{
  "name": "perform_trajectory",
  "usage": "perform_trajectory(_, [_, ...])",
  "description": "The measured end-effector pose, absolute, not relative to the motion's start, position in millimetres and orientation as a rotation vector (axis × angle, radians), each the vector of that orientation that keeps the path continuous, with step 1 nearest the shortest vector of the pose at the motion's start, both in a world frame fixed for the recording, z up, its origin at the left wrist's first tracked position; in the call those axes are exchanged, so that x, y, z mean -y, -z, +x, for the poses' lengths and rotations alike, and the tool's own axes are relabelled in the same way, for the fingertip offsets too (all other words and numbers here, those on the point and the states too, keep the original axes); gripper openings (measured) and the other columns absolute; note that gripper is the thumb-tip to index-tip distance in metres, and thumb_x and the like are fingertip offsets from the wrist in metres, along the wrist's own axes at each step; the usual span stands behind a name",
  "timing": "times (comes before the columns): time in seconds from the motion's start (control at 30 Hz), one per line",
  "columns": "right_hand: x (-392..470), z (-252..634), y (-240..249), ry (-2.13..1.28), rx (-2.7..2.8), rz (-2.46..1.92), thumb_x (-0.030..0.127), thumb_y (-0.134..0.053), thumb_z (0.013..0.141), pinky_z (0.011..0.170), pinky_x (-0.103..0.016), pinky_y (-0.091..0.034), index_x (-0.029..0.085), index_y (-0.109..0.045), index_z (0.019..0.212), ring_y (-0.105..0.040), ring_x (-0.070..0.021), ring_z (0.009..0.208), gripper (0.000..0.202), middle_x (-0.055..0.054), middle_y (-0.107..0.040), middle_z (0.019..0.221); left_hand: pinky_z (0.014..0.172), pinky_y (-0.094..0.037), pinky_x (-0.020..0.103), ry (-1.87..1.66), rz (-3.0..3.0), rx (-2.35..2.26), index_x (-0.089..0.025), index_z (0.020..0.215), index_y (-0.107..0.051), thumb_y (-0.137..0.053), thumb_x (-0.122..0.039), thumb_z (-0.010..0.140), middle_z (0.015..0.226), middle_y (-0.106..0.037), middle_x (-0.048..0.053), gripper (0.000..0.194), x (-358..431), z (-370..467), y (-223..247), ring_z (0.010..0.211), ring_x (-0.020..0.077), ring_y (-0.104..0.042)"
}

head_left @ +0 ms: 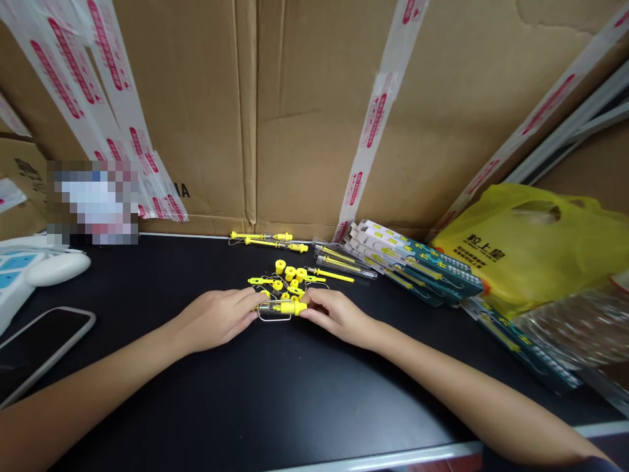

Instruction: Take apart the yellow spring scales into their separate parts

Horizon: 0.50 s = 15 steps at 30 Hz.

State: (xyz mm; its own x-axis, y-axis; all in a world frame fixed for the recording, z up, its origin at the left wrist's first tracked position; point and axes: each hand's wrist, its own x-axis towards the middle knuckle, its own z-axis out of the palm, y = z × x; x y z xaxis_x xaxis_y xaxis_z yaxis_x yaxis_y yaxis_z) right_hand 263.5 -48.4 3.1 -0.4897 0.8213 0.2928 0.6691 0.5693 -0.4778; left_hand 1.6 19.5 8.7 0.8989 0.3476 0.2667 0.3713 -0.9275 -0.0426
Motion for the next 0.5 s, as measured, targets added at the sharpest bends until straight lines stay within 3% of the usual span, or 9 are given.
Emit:
perform_trajectory(0.13, [47.7, 265.2, -1.9, 0.119, 2.568, -1.098, 0.032, -0.041, 0.095, 0.061, -0.025, -0.038, 0.016, -0.053, 0.086, -0.054, -0.0146, 0.069, 0.022, -0.005, -0.06, 0.078, 0.067, -0.047, 0.024, 0.322, -3.061, 0.562, -0.021, 0.119, -0.048, -0.031, -0.028, 0.095, 0.102, -0.062, 0.002, 0.03, -20.3, 0.8, -8.0, 0.086, 0.0155, -0.064])
perform_trajectory(0.27, [48.2, 264.3, -3.3, 0.592, 2.665, -0.988, 0.022, -0.034, 0.097, 0.058, -0.026, -0.033, 0.016, -0.054, 0.081, -0.051, -0.0146, 0.064, 0.027, -0.004, -0.058, 0.069, 0.066, -0.047, 0.024, 0.29, -3.084, 0.594, -0.022, 0.117, -0.049, -0.031, -0.03, 0.095, 0.102, -0.063, 0.002, 0.03, -20.2, 1.0, -6.0, 0.085, 0.0159, -0.064])
perform_trajectory(0.37, [47.9, 264.9, -3.8, 0.545, 2.639, -1.027, 0.029, -0.037, 0.097, 0.058, -0.026, -0.035, 0.016, -0.055, 0.083, -0.052, -0.0148, 0.066, 0.026, -0.004, -0.059, 0.071, 0.067, -0.047, 0.024, 0.295, -3.071, 0.596, -0.022, 0.116, -0.049, -0.032, -0.029, 0.095, 0.102, -0.063, 0.002, 0.029, -20.0, 1.7, -6.1, 0.086, 0.016, -0.064])
perform_trajectory(0.5, [46.9, 266.4, -2.0, 0.193, 2.515, -1.194, 0.043, -0.043, 0.092, 0.063, -0.025, -0.04, 0.016, -0.054, 0.096, -0.056, -0.0161, 0.072, 0.029, -0.006, -0.062, 0.083, 0.065, -0.046, 0.024, 0.351, -3.024, 0.578, -0.021, 0.117, -0.049, -0.033, -0.026, 0.094, 0.097, -0.063, 0.002, 0.029, -20.2, 2.3, -7.3, 0.083, 0.0154, -0.063])
